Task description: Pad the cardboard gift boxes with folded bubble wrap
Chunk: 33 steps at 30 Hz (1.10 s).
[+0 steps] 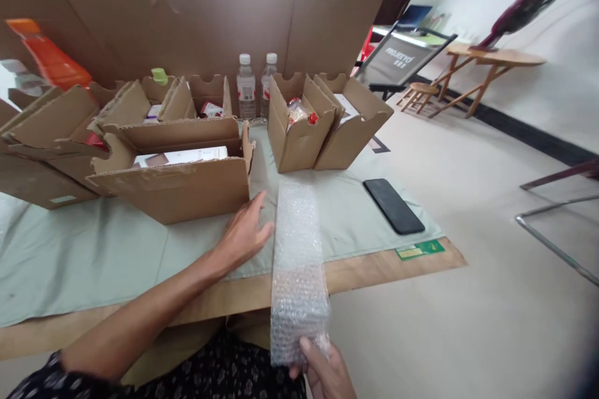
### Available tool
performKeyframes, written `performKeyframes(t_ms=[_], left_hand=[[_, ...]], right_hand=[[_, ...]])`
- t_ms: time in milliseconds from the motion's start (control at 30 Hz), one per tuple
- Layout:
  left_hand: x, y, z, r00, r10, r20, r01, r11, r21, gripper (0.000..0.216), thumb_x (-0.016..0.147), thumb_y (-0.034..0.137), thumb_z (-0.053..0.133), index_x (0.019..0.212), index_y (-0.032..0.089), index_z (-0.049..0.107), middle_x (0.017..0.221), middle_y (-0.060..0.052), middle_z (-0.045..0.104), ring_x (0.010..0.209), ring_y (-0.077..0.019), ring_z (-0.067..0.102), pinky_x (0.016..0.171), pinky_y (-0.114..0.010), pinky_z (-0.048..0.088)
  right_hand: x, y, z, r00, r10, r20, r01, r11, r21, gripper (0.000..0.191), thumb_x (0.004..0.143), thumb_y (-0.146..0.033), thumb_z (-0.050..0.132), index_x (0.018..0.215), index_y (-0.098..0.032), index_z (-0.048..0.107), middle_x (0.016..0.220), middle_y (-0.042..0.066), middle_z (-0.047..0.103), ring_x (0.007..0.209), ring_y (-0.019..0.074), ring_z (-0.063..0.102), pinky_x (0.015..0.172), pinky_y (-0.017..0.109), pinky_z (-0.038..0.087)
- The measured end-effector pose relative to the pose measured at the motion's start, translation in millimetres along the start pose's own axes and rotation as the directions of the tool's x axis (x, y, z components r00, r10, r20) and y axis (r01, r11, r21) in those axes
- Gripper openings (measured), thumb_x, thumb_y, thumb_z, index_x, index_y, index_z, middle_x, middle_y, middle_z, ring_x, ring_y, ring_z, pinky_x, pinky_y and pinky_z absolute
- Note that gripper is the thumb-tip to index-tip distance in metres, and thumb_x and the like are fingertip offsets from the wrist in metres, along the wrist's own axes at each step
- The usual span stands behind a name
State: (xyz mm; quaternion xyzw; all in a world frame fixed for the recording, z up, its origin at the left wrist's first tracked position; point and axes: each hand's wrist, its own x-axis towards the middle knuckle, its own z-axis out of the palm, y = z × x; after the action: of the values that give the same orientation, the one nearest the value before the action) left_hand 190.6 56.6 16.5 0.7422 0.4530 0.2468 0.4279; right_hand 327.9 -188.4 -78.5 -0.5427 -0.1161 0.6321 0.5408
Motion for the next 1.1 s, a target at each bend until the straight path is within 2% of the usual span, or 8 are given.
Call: performKeyframes(t_ms=[67,200,300,433,600,700,867,1100], left_hand=[[-45.9,-8.8,-9.8,0.992,0.105,0.069,-0.110,0.992,0.065,0.064,0.081,0.014,0.061,0.144,0.021,0.057,0.147,-0.015,0.061,0.143,-0.0360,0.050,0.122,-0.063,0.032],[-120.0,-20.5,-21.8,0.708,0.468,0.529,-0.623,0.766,0.156,0.093,0.074,0.003,0.061,0.161,0.029,0.037,0.171,-0.012,0.036,0.160,-0.0366,0.025,0.128,-0.064,0.023],[-130.7,-25.6,-14.5,0.627,0.535,0.567,-0.712,0.689,0.137,0.087,0.084,0.006,0.062,0.163,0.026,0.030,0.167,-0.015,0.042,0.160,-0.0353,0.028,0.129,-0.063,0.022],[-110.0,-17.6,8.0,0.700,0.605,0.378,-0.675,0.734,0.077,0.043,0.095,0.007,0.053,0.135,0.020,0.063,0.126,-0.013,0.077,0.129,-0.0299,0.065,0.117,-0.053,0.042],[-74.5,3.8,22.0,0.962,0.163,0.218,-0.164,0.986,-0.014,0.025,0.095,0.016,0.052,0.105,0.019,0.075,0.086,-0.003,0.078,0.074,-0.0175,0.068,0.070,-0.029,0.051],[-55.3,5.3,25.0,0.972,0.062,0.228,-0.069,0.997,0.025,0.031,0.091,0.019,0.054,0.116,0.018,0.072,0.076,0.001,0.072,0.066,-0.0150,0.062,0.064,-0.025,0.046],[-46.1,-6.6,34.1,0.983,0.026,0.181,-0.054,0.987,0.154,0.055,0.089,0.022,0.057,0.143,0.018,0.058,0.076,0.002,0.068,0.064,-0.0168,0.059,0.068,-0.029,0.045],[-70.8,-13.1,29.0,0.926,0.376,0.022,-0.349,0.835,0.425,0.056,0.096,0.024,0.060,0.150,0.019,0.044,0.112,-0.012,0.069,0.100,-0.0270,0.067,0.087,-0.040,0.055]], right_hand=[[-1.4,-1.6,8.3,0.997,0.033,0.069,-0.037,0.998,0.053,0.042,0.081,-0.056,0.085,0.089,-0.016,0.075,0.081,0.008,0.074,0.073,0.0192,0.068,0.064,0.029,0.054],[-17.3,-16.6,17.9,0.976,0.099,0.194,-0.116,0.990,0.077,0.039,0.088,-0.052,0.079,0.096,-0.015,0.074,0.080,0.008,0.075,0.071,0.0188,0.070,0.063,0.027,0.052],[-24.0,-27.2,25.7,0.966,0.087,0.242,-0.102,0.993,0.051,0.039,0.089,-0.054,0.077,0.099,-0.016,0.074,0.081,0.009,0.076,0.071,0.0199,0.072,0.062,0.027,0.051],[-23.4,-40.7,24.3,0.931,-0.087,0.356,0.101,0.995,-0.020,0.060,0.084,-0.076,0.069,0.101,-0.018,0.078,0.088,0.013,0.078,0.078,0.0258,0.074,0.070,0.036,0.056],[-24.8,-66.6,1.8,0.834,-0.444,0.328,0.528,0.815,-0.239,0.055,0.092,-0.070,0.063,0.124,-0.027,0.074,0.101,0.012,0.079,0.084,0.0276,0.075,0.075,0.041,0.061],[-19.8,-81.9,0.1,0.679,-0.656,0.330,0.715,0.488,-0.501,0.028,0.102,-0.035,0.062,0.128,-0.029,0.070,0.109,0.010,0.078,0.094,0.0245,0.074,0.081,0.038,0.061],[12.8,-91.7,12.6,0.472,-0.697,0.541,0.655,-0.133,-0.744,0.042,0.094,-0.015,0.066,0.134,-0.026,0.064,0.128,0.009,0.074,0.121,0.0285,0.067,0.098,0.045,0.053],[36.2,-92.9,5.5,0.479,-0.603,0.638,0.606,-0.298,-0.737,0.032,0.098,-0.012,0.058,0.126,-0.024,0.068,0.128,0.008,0.075,0.123,0.0275,0.066,0.095,0.044,0.049]])
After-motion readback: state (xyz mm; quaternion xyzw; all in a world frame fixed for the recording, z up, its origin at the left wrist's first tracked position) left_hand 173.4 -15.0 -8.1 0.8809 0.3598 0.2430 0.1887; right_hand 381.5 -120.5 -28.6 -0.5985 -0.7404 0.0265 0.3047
